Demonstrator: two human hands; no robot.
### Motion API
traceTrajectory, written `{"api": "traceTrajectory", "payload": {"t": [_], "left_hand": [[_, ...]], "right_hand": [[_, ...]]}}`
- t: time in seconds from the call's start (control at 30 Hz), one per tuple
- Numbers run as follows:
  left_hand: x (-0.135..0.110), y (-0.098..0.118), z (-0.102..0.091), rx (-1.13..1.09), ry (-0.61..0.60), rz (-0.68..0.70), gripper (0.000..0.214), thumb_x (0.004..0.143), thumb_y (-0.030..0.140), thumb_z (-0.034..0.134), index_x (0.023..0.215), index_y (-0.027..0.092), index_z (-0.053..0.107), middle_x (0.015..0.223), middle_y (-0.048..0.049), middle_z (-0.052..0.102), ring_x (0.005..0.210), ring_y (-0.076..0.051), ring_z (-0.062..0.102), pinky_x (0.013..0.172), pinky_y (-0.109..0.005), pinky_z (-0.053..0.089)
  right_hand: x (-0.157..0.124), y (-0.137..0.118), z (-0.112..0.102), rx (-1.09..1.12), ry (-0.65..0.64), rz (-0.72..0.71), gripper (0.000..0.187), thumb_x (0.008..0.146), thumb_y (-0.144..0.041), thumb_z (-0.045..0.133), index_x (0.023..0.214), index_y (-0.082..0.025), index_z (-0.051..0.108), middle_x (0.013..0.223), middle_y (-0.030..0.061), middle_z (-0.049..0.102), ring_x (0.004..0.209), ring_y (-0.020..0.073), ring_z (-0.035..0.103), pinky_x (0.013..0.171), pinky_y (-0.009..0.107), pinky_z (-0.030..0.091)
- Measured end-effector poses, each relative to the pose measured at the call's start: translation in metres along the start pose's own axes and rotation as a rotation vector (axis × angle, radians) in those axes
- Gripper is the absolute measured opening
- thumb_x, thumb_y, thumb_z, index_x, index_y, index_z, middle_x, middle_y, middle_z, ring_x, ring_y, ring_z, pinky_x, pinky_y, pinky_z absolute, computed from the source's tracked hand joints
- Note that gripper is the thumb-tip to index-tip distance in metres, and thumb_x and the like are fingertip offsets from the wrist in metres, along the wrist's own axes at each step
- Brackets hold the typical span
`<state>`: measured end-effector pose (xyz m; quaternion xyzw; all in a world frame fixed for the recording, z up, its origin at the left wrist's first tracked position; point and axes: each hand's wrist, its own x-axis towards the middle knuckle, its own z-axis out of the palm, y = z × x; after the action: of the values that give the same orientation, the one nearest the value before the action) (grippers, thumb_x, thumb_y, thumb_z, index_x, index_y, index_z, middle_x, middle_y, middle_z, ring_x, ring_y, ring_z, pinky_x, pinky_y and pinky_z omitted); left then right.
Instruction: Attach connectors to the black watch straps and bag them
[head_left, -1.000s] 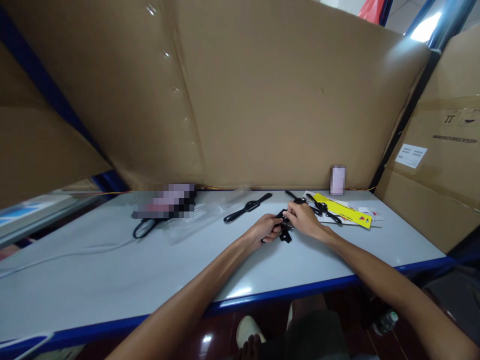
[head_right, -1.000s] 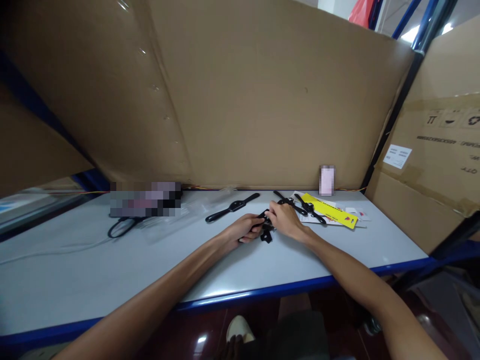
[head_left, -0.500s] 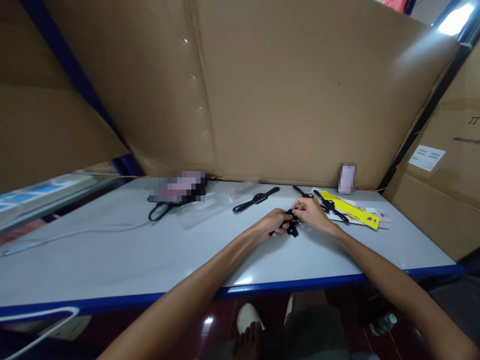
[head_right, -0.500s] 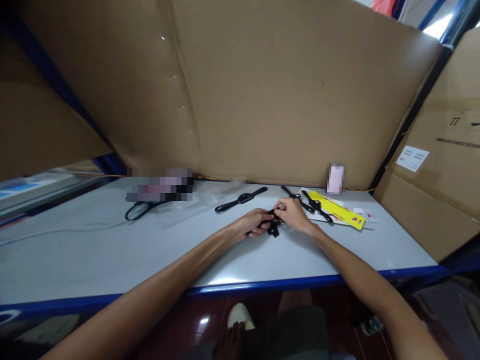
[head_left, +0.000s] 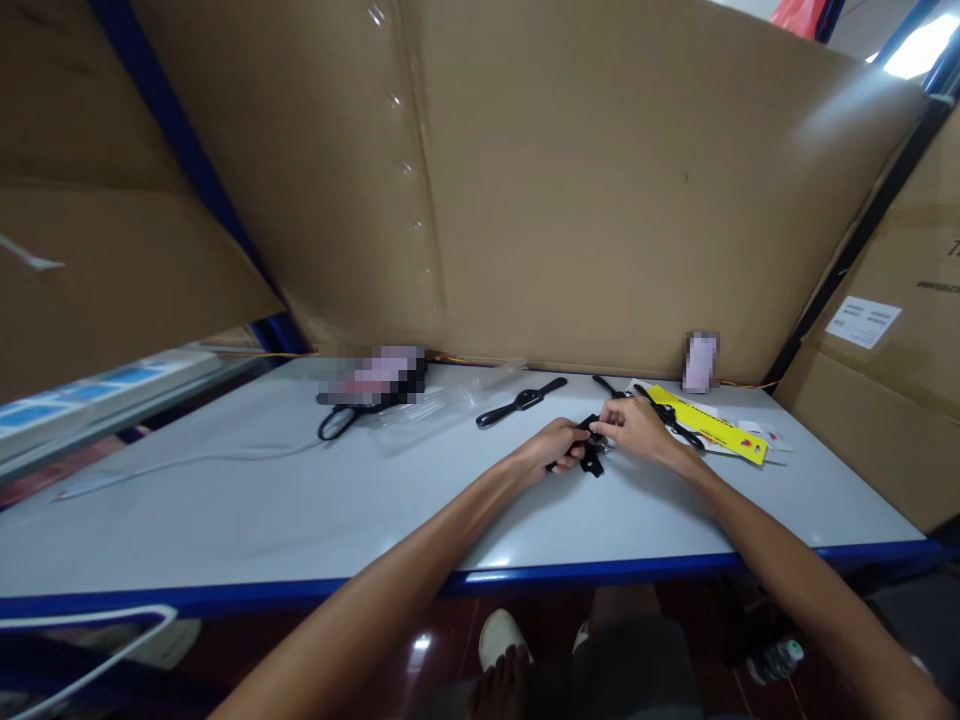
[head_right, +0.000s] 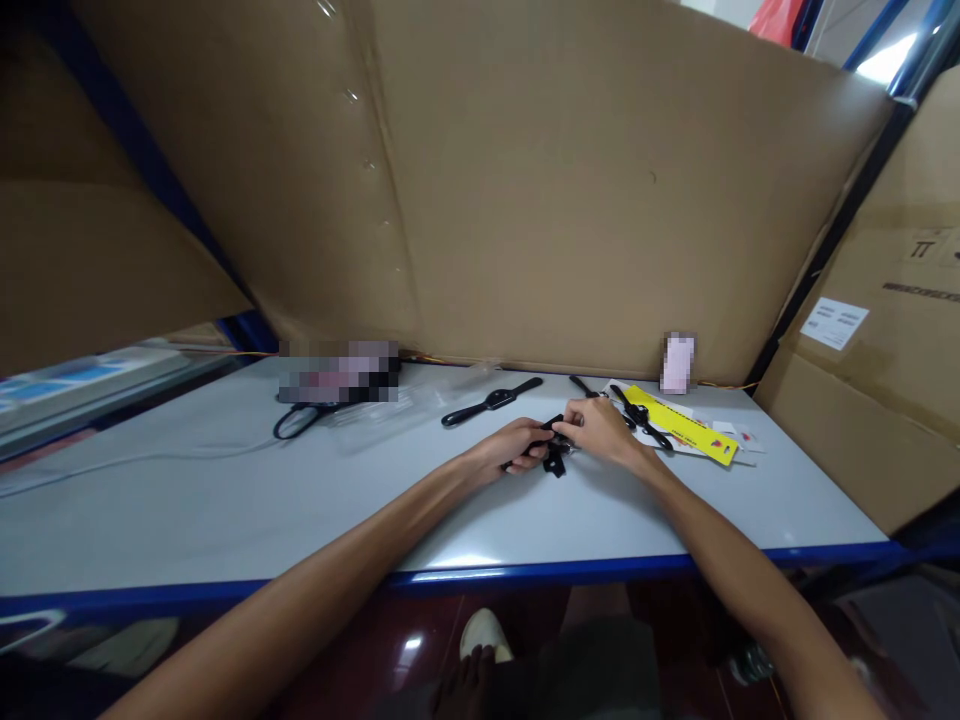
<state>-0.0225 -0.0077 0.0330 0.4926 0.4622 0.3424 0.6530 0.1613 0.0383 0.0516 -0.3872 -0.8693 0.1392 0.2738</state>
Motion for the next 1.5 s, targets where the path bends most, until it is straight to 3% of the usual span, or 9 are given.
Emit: {"api": "traceTrajectory", "payload": {"t": [0.17,0.33,0.53,0.73,0.9,1.1,1.33,1.5], "left_hand": [[-0.002,0.001,0.002,0.025,0.012,-0.016,0.019,0.094,0.018,0.049,0.075,0.02,0.044,0.052,0.008,0.04,0.033,-0.004,0.024,0.036,-0.019,0.013],[-0.004,0.003,0.003,0.025,-0.007,-0.016,0.016,0.096,0.017,0.045,0.081,0.018,0.05,0.052,0.0085,0.039,0.033,-0.004,0.024,0.035,-0.019,0.014],[-0.004,0.005,0.002,0.023,-0.008,-0.035,0.016,0.096,0.017,0.045,0.081,0.018,0.05,0.051,0.0091,0.037,0.033,-0.004,0.022,0.035,-0.018,0.013],[-0.003,0.003,0.0,0.036,-0.032,-0.038,0.015,0.094,0.019,0.047,0.08,0.018,0.05,0.052,0.009,0.037,0.034,-0.004,0.022,0.035,-0.019,0.013],[-0.005,0.003,0.0,0.045,-0.031,-0.041,0.016,0.094,0.021,0.05,0.078,0.019,0.048,0.052,0.0091,0.037,0.035,-0.004,0.022,0.035,-0.018,0.014],[-0.006,0.005,0.0,0.068,-0.033,-0.051,0.022,0.095,0.02,0.048,0.073,0.02,0.044,0.052,0.0084,0.036,0.034,-0.004,0.022,0.036,-0.019,0.013],[-0.008,0.006,0.001,0.062,-0.031,-0.05,0.01,0.092,0.021,0.051,0.082,0.019,0.049,0.052,0.0097,0.036,0.034,-0.005,0.021,0.036,-0.018,0.013],[-0.01,0.008,0.003,0.053,-0.028,-0.057,0.01,0.092,0.021,0.05,0.082,0.019,0.048,0.052,0.0097,0.036,0.034,-0.005,0.021,0.036,-0.019,0.012]], "right_hand": [[0.0,0.001,0.008,0.135,-0.02,0.054,0.002,0.083,-0.019,0.069,0.082,-0.017,0.069,0.063,-0.0011,0.066,0.06,0.0125,0.056,0.058,0.023,0.036],[0.002,0.005,-0.001,0.356,-0.159,0.062,0.016,0.087,-0.023,0.061,0.09,-0.014,0.074,0.067,0.0009,0.068,0.058,0.0127,0.059,0.058,0.023,0.043],[0.005,0.021,-0.01,0.431,-0.283,0.024,0.031,0.078,-0.024,0.068,0.107,-0.014,0.077,0.074,0.0017,0.071,0.06,0.0131,0.061,0.061,0.025,0.047],[0.006,0.025,-0.01,0.411,-0.282,-0.012,0.03,0.078,-0.028,0.073,0.104,-0.015,0.079,0.078,0.004,0.074,0.067,0.0151,0.063,0.062,0.025,0.046],[0.005,0.017,-0.02,0.393,-0.353,-0.003,0.033,0.077,-0.021,0.071,0.108,-0.017,0.08,0.078,0.0016,0.074,0.067,0.0132,0.062,0.065,0.024,0.046],[0.005,0.014,-0.019,0.316,-0.299,-0.027,0.026,0.08,-0.02,0.072,0.104,-0.018,0.081,0.077,0.0021,0.074,0.069,0.0138,0.063,0.067,0.024,0.046],[0.004,0.011,-0.014,0.38,-0.293,-0.012,0.025,0.085,-0.023,0.065,0.102,-0.014,0.081,0.069,0.002,0.07,0.062,0.0131,0.059,0.061,0.024,0.044],[0.006,0.014,-0.015,0.403,-0.304,0.009,0.024,0.077,-0.02,0.07,0.098,-0.015,0.08,0.077,0.0029,0.075,0.07,0.0159,0.065,0.068,0.026,0.049]]}}
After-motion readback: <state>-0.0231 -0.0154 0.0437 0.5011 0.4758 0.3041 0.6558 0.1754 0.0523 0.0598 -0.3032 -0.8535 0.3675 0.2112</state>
